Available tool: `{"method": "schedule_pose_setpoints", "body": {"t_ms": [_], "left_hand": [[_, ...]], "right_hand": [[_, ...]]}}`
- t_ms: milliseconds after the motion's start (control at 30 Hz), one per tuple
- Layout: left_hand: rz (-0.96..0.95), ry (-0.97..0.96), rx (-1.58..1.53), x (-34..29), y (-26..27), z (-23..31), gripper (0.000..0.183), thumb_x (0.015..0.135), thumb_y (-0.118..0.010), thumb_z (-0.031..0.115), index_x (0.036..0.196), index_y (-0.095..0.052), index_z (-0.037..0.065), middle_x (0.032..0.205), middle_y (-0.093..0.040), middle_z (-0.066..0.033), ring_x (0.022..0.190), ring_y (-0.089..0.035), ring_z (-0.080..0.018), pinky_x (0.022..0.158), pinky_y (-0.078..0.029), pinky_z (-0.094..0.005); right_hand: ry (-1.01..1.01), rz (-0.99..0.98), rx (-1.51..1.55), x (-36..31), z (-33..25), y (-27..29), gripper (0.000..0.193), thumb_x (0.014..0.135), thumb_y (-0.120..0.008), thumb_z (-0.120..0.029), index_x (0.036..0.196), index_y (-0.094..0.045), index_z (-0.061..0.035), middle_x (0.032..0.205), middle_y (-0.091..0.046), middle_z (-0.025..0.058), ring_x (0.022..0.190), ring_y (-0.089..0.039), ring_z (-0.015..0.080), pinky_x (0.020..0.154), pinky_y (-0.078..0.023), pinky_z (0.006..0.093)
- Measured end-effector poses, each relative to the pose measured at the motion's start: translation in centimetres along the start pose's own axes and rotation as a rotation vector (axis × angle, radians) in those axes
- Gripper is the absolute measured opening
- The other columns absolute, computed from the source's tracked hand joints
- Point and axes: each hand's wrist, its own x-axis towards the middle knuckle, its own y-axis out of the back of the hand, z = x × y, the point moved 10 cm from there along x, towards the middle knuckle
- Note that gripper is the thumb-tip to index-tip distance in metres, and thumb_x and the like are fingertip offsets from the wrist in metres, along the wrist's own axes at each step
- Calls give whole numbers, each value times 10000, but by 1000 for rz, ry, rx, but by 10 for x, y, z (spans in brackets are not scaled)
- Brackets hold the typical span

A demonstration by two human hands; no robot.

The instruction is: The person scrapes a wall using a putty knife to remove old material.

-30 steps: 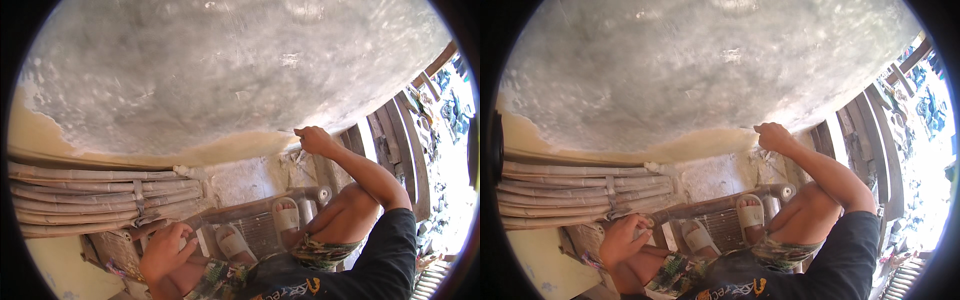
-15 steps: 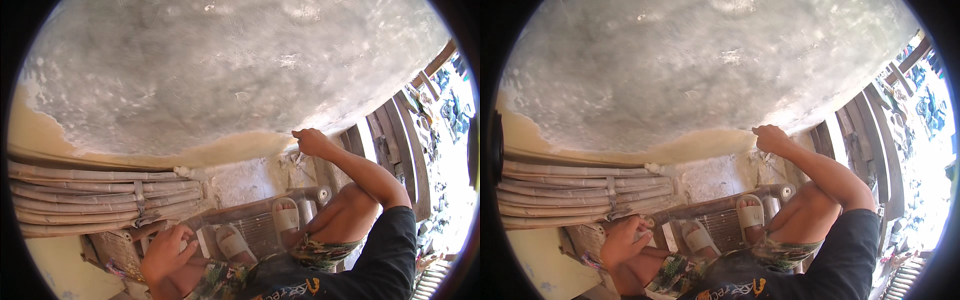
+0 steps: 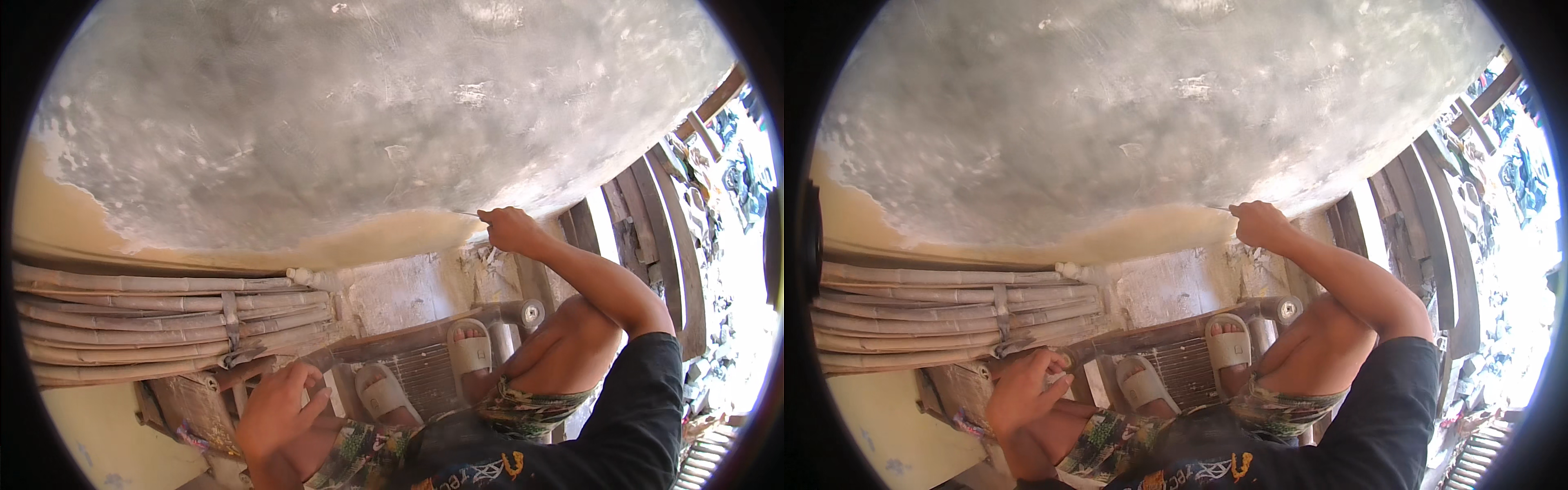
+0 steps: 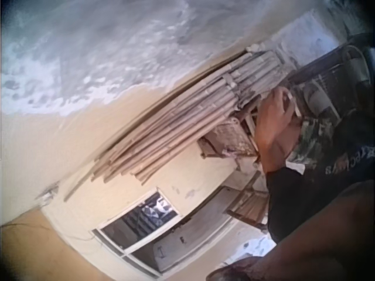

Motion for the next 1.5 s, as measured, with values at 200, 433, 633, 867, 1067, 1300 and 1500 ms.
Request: {"method": "schedule_pose_setpoints", "body": {"t_ms": [200,433,633,867,1067,1300,1500], "left_hand": [[9,-49,19,1,-3,6,280,824,-679,250,985,-575,45,896,-650,-110,845,-649,-255,737,-500,-365],[-15,-36,59,3,-11,3,273,821,-678,242,981,-569,49,885,-645,-106,851,-639,-261,742,-493,-369],[7,-57,65,6,-4,7,264,812,-683,231,972,-570,54,882,-644,-103,846,-638,-263,729,-488,-370],[13,-66,10,7,-4,10,260,814,-679,233,969,-569,55,871,-640,-99,840,-635,-263,724,-489,-364],[-3,-83,19,8,-7,10,270,814,-685,239,975,-569,56,875,-644,-100,841,-638,-258,726,-493,-358],[10,-66,23,7,-6,9,271,824,-677,254,981,-570,61,875,-648,-105,848,-642,-261,726,-497,-366],[14,-46,40,3,-4,7,273,826,-676,259,983,-579,58,875,-651,-104,851,-645,-257,724,-501,-363]], "right_hand": [[48,70,29,4,4,1,440,753,-476,-98,1168,-602,-24,977,-661,202,898,-630,385,819,-505,458],[-32,-22,69,8,8,0,441,747,-473,-101,1155,-621,-25,1048,-656,202,949,-628,380,858,-500,443],[-57,-15,101,2,2,12,465,749,-477,-103,1188,-610,-28,1082,-654,180,986,-620,373,889,-490,440],[-96,-73,118,-5,-10,15,478,780,-474,-118,1238,-575,-24,1099,-640,206,1012,-608,382,896,-482,449],[-25,-11,130,-2,-9,10,463,798,-478,-123,1239,-576,-21,1060,-647,226,966,-620,401,873,-492,448],[-1,51,186,0,-14,20,436,787,-483,-110,1194,-606,-15,1045,-648,237,967,-618,403,869,-488,452],[5,18,143,1,-21,19,440,777,-478,-104,1191,-604,-25,1004,-650,250,949,-621,405,857,-488,459]]}}
